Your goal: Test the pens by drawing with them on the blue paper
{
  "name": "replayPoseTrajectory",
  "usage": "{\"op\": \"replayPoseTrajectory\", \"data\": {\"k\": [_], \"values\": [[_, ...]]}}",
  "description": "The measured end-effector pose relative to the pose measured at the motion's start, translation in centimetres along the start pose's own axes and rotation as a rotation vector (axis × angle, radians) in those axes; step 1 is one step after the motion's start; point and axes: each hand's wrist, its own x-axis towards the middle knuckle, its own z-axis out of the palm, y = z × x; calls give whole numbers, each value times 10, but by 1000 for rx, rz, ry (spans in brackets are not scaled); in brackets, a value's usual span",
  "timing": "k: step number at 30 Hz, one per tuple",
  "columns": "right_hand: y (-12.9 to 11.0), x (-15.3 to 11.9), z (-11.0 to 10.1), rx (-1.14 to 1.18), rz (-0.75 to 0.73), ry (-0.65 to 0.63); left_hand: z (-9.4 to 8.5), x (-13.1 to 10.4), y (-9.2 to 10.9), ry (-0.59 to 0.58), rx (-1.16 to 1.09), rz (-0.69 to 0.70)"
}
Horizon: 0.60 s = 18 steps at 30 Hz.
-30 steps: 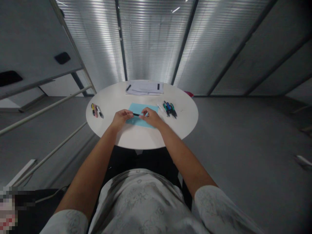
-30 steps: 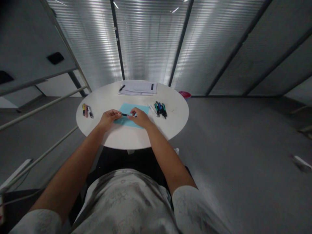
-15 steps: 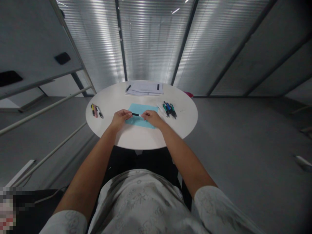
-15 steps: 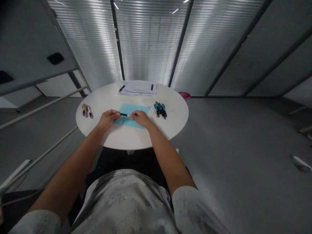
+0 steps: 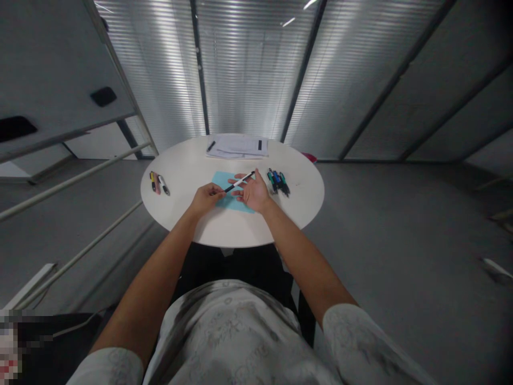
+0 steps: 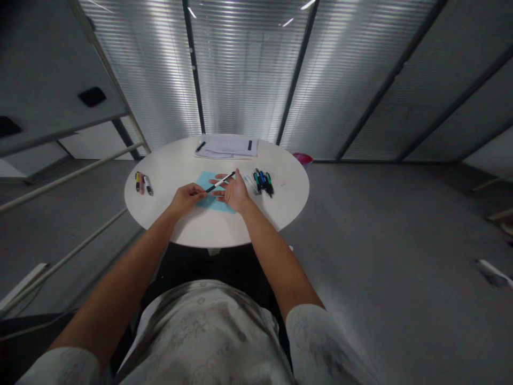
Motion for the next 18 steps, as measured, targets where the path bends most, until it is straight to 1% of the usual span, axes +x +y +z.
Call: {"op": "replayPoseTrajectory", "data": {"k": [2, 4, 7, 8, 10, 14, 18], "values": [[1, -1, 2, -22, 14, -15, 0, 0, -2, -19, 62, 32], [-1, 0, -1, -14, -54, 27, 0, -1, -1, -29, 153, 77], [-7, 1, -15, 4, -188, 125, -1, -3, 2, -24, 348, 132], [-9, 0, -20, -5, -218, 161, -1, -4, 3, -28, 404, 136], [-13, -3, -27, -48, -256, 193, -1, -5, 5, -38, 474, 133], [-16, -10, -30, -121, -311, 138, 0, -5, 5, -29, 541, 155], [-18, -14, -26, -219, -306, 104, 0, -4, 4, -17, 539, 170]]}}
